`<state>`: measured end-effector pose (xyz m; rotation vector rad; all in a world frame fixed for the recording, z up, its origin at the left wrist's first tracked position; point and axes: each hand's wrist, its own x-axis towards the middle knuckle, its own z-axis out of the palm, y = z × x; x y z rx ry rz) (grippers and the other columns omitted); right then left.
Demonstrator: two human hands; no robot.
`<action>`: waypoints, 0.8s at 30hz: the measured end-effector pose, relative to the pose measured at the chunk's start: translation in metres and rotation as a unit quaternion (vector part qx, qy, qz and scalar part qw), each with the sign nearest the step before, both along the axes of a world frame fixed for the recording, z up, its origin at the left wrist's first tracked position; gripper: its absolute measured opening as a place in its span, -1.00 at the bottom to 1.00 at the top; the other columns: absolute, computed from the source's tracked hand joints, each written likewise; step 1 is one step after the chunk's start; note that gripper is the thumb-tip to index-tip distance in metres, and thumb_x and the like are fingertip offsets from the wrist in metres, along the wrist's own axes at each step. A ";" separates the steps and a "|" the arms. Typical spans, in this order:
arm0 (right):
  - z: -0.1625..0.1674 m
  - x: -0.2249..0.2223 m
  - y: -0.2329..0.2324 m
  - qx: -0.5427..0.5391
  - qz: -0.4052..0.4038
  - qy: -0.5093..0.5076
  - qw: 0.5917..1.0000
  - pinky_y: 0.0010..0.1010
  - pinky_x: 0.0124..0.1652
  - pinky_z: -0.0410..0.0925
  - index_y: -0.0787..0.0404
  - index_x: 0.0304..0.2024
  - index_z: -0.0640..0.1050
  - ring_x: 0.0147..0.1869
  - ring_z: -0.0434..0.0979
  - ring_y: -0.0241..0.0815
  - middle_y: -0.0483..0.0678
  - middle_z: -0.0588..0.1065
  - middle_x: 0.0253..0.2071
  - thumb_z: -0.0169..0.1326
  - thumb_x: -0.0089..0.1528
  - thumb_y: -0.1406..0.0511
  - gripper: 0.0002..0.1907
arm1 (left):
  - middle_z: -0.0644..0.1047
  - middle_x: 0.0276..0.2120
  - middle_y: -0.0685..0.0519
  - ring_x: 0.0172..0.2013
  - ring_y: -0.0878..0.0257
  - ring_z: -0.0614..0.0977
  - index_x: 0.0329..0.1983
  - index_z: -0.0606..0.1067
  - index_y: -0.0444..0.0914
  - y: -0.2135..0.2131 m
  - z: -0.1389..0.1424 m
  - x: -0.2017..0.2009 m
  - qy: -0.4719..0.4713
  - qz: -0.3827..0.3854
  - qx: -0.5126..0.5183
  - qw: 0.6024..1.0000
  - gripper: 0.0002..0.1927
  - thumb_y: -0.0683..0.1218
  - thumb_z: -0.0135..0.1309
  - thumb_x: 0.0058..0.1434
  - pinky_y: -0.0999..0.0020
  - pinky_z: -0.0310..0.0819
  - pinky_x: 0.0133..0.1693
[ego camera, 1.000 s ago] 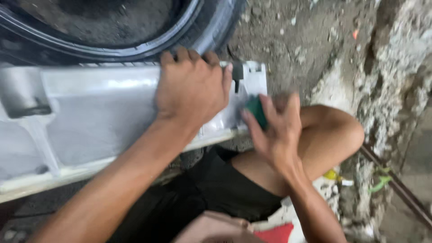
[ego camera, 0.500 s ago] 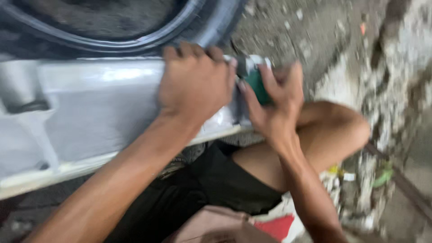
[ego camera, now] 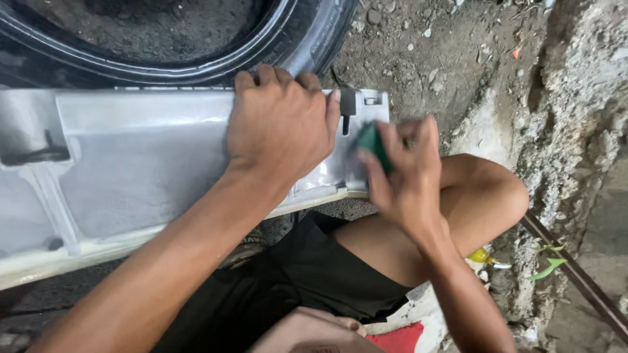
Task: The person sands a white plastic panel using a green sanding block. They hold the panel with one hand and rub the sanding block across the surface with the other, working on different sections of the panel.
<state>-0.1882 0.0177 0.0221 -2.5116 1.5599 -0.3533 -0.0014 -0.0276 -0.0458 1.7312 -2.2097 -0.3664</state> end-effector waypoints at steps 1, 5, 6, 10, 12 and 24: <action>0.004 -0.003 0.006 0.011 0.025 0.030 0.999 -0.15 -0.05 0.31 0.40 0.09 0.56 -0.04 0.37 0.08 0.13 0.32 -0.16 0.34 0.08 0.42 -0.49 | 0.64 -0.46 -0.18 -0.39 0.00 0.62 -0.31 0.64 -0.28 -0.001 -0.001 -0.001 0.000 0.001 0.004 1.000 -0.47 0.20 -0.13 0.38 0.03 0.43 -0.33; 0.008 -0.016 0.021 0.034 0.068 0.065 0.995 -0.10 0.03 0.31 0.32 0.07 0.59 0.06 0.35 0.11 0.08 0.41 -0.06 0.34 -0.02 0.44 -0.44 | 0.63 -0.49 -0.15 -0.43 0.04 0.61 -0.32 0.65 -0.24 0.002 -0.002 -0.002 -0.027 0.015 -0.032 0.999 -0.48 0.22 -0.13 0.35 0.04 0.44 -0.32; 0.007 -0.018 0.022 0.025 0.080 0.075 0.994 -0.07 0.02 0.30 0.32 0.06 0.60 0.04 0.35 0.11 0.09 0.42 -0.07 0.31 -0.07 0.46 -0.42 | 0.63 -0.49 -0.15 -0.42 0.04 0.61 -0.33 0.64 -0.24 0.002 -0.003 -0.002 -0.021 0.017 -0.030 0.999 -0.48 0.22 -0.13 0.35 0.04 0.44 -0.32; 0.004 -0.021 0.019 0.027 0.098 0.076 0.992 -0.02 0.03 0.31 0.36 0.05 0.61 0.04 0.35 0.13 0.13 0.42 -0.10 0.24 -0.17 0.50 -0.34 | 0.63 -0.48 -0.14 -0.42 0.04 0.61 -0.35 0.64 -0.25 0.002 -0.003 -0.001 -0.011 0.008 -0.026 1.000 -0.49 0.21 -0.11 0.36 0.06 0.42 -0.34; 0.005 -0.022 0.018 0.027 0.081 0.072 0.994 -0.02 0.04 0.30 0.36 0.05 0.61 0.06 0.34 0.12 0.13 0.40 -0.10 0.27 -0.15 0.48 -0.36 | 0.63 -0.49 -0.14 -0.43 0.05 0.60 -0.35 0.64 -0.25 0.002 -0.002 0.000 -0.010 0.009 -0.016 1.000 -0.49 0.21 -0.11 0.36 0.07 0.41 -0.35; 0.004 -0.029 0.028 0.058 0.004 -0.011 0.998 -0.17 0.05 0.40 0.36 0.09 0.56 0.10 0.41 0.10 0.16 0.38 -0.04 0.28 0.04 0.49 -0.48 | 0.64 -0.45 -0.20 -0.38 0.01 0.63 -0.28 0.64 -0.28 -0.001 0.001 0.001 -0.018 -0.004 0.008 1.000 -0.47 0.21 -0.16 0.39 0.03 0.47 -0.32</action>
